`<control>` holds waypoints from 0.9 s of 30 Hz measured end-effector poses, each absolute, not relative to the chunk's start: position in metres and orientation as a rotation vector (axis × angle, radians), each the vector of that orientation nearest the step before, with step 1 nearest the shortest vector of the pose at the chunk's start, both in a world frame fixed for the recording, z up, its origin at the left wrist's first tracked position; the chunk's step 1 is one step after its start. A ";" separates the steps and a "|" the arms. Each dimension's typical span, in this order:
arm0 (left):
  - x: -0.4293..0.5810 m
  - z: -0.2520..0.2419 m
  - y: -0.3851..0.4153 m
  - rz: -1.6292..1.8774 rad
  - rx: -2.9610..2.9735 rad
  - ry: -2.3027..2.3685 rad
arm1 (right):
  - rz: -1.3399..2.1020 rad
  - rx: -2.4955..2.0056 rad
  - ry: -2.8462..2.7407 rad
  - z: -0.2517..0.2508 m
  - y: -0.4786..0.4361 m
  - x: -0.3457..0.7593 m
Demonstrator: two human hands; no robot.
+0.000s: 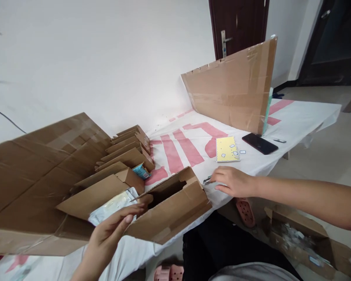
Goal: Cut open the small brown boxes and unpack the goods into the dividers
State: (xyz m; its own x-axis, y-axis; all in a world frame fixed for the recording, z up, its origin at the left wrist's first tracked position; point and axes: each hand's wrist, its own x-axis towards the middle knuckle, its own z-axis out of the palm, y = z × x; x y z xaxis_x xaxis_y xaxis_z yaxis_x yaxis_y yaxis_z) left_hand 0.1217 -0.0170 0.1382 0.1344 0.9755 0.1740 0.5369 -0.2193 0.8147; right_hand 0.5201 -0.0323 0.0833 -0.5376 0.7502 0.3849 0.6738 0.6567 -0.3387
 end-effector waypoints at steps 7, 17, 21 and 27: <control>0.159 0.185 -0.010 0.462 1.959 1.373 | 0.363 -0.703 -2.224 0.138 -0.021 0.473; 0.168 0.202 -0.037 -0.351 3.183 1.092 | 0.542 -0.707 -2.902 0.173 -0.001 0.446; 0.165 0.193 -0.045 -0.424 3.484 1.037 | 0.144 -0.634 -2.955 0.180 -0.011 0.450; 0.161 0.170 -0.076 -0.347 3.740 1.050 | -0.411 -0.438 -2.720 0.157 -0.038 0.471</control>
